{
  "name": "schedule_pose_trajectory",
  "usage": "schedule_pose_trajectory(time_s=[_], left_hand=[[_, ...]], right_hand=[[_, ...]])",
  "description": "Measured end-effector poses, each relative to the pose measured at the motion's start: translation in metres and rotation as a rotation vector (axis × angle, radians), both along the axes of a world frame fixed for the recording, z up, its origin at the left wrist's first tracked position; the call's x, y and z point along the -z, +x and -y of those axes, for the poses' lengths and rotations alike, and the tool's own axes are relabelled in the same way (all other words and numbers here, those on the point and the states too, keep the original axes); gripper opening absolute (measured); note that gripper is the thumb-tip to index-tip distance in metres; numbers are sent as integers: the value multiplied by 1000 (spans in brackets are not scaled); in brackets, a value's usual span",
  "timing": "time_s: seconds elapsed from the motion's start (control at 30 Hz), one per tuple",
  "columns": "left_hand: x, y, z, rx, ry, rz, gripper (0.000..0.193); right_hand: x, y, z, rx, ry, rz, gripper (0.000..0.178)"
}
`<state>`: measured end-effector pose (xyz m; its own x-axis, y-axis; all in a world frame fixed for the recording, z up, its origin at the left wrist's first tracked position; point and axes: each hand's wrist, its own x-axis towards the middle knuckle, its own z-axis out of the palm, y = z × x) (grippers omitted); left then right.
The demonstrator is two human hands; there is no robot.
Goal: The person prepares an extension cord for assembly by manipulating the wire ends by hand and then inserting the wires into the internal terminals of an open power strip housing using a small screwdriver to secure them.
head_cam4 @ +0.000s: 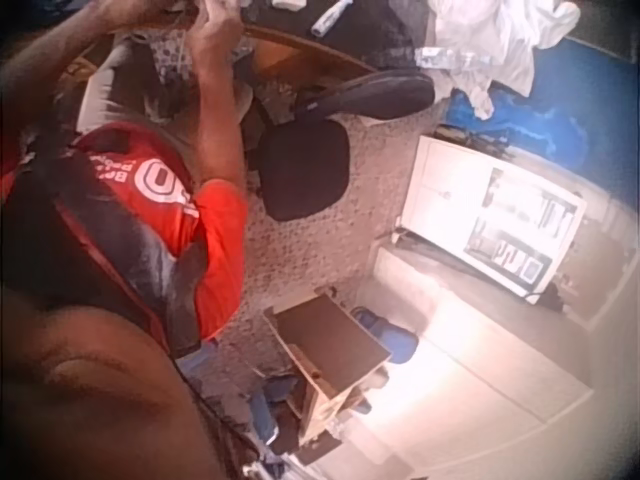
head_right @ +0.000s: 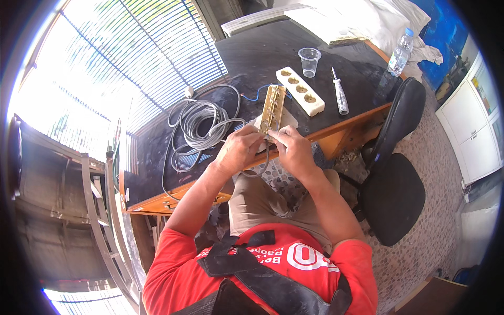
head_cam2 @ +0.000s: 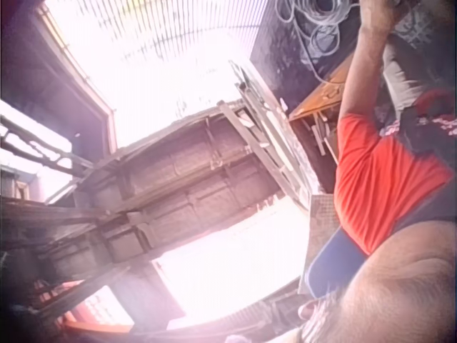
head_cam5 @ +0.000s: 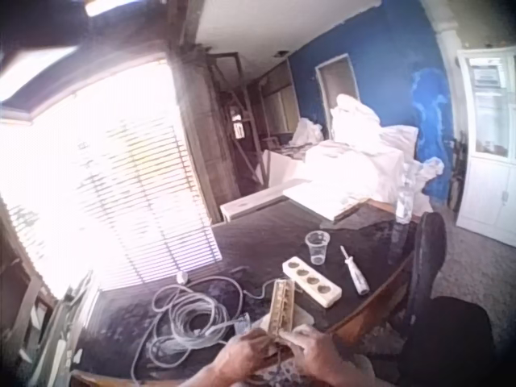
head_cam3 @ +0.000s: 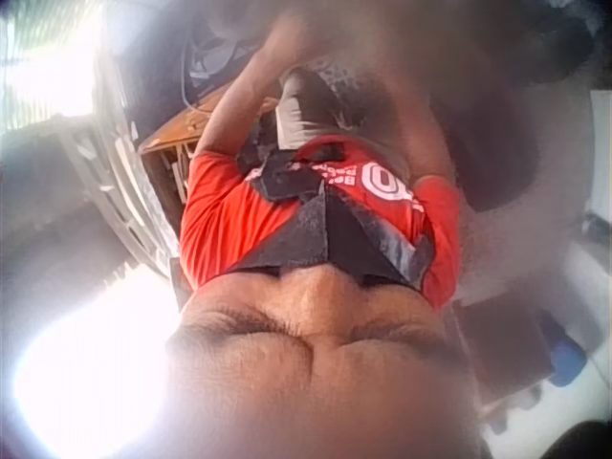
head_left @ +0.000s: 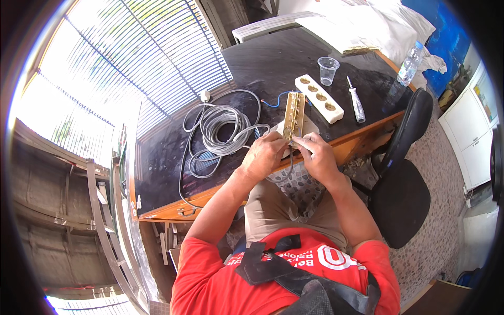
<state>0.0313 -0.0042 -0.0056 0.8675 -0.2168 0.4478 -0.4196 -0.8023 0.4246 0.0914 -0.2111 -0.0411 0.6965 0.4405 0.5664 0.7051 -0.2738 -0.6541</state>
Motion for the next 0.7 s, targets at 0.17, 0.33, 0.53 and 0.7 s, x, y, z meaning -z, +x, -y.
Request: schedule_pose_trajectory(time_s=[0.17,0.33,0.53,0.7], left_hand=[[-10,-17,11,-65,-34,-50,37],[3,-24,32,-203,-61,-9,48],[28,-22,37,-283,-178,19,58],[19,-35,58,-447,-153,94,56]], right_hand=[[-3,9,0,-45,-53,7,27],[-6,16,0,-84,-100,-6,25],[-10,20,-2,-97,-80,-57,18],[-5,21,-3,-67,-65,-22,15]])
